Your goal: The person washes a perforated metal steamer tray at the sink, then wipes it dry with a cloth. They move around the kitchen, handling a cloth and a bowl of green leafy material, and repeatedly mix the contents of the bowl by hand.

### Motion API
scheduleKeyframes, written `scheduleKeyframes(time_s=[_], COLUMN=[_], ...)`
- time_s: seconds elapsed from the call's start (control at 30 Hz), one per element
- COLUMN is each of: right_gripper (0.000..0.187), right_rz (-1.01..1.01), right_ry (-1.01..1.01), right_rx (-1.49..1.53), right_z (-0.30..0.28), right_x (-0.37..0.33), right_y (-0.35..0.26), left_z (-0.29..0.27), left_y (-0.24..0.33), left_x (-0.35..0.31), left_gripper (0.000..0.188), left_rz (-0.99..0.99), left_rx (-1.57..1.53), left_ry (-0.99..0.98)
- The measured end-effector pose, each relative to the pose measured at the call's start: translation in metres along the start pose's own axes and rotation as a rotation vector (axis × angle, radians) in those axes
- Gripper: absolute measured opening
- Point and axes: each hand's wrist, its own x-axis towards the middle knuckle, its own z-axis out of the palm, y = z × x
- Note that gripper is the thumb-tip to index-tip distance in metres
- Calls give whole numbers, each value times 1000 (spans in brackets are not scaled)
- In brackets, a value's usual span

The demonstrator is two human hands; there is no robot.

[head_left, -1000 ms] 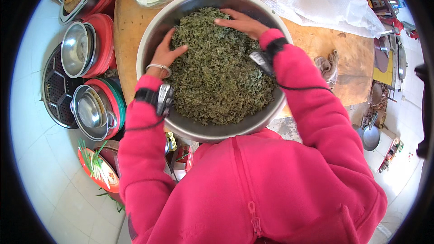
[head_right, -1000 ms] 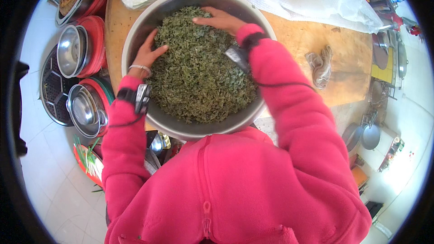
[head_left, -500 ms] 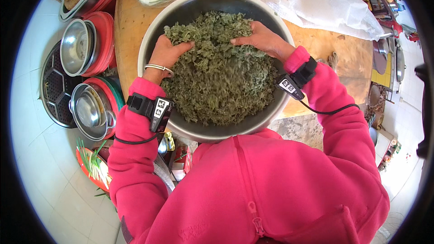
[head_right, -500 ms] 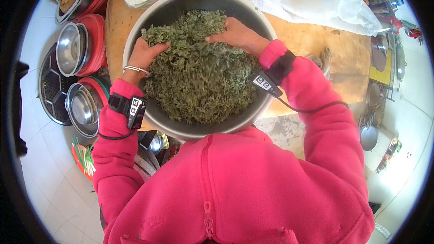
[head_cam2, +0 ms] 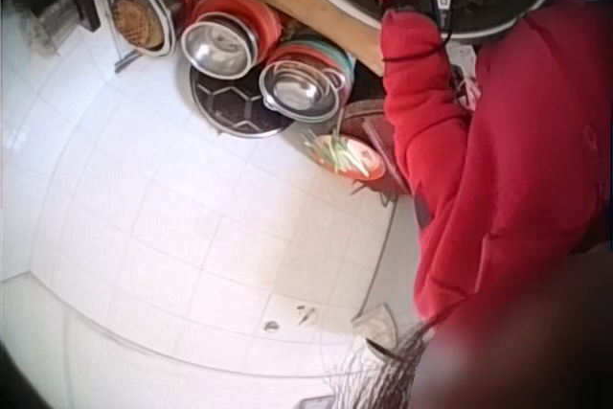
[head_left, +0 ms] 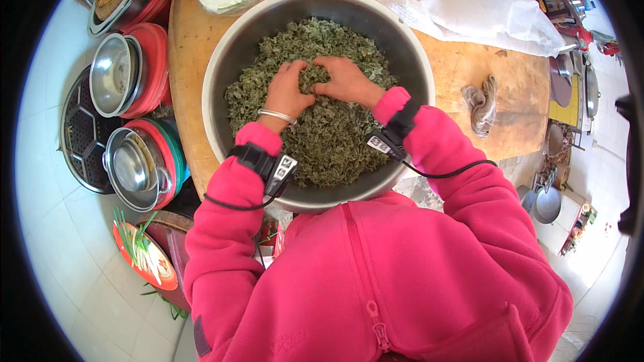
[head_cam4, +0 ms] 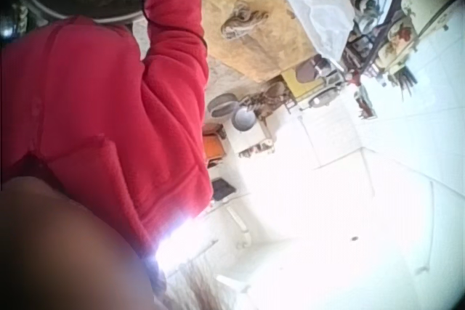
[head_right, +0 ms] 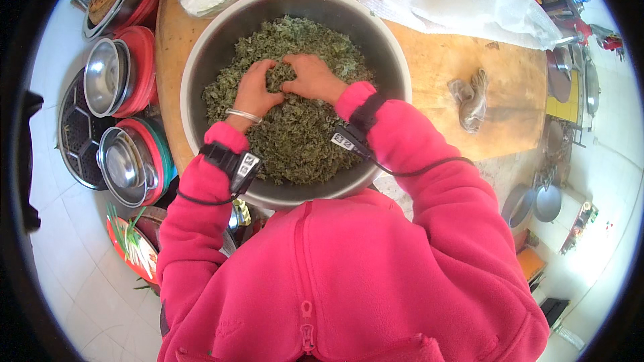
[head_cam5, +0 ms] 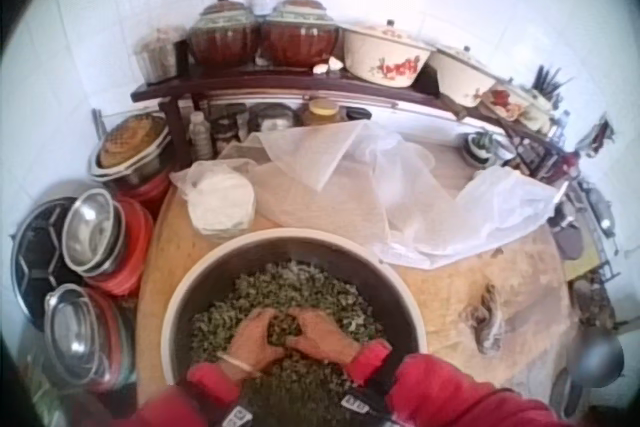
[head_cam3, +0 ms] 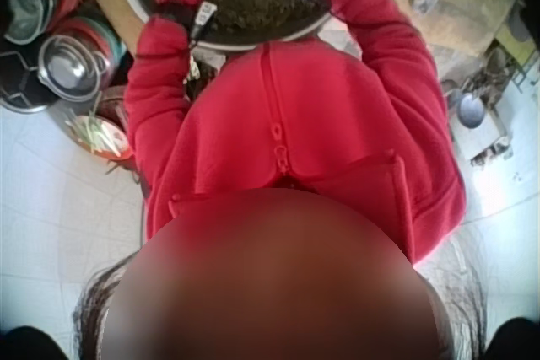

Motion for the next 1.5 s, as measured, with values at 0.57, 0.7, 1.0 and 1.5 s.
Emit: scheduleKeyframes(time_s=[0.57,0.7,1.0,1.5], right_gripper=[41,40,29,50], right_rz=[335,307,196,149], right_ry=[-51,-35,-43,-2], right_rx=[616,726,812,222], right_z=[-48,-45,-33,-69], right_x=[-30,-27,-27,26], right_y=[-35,-20,-35,37], left_z=[-25,-24,-25,-43], left_y=[22,9,27,-59], left_x=[-20,-22,-15,20], left_gripper=[32,32,20,34], left_rz=[-164,-84,-80,-171], left_rx=[-252,-548,-574,-115], left_ry=[85,114,108,157])
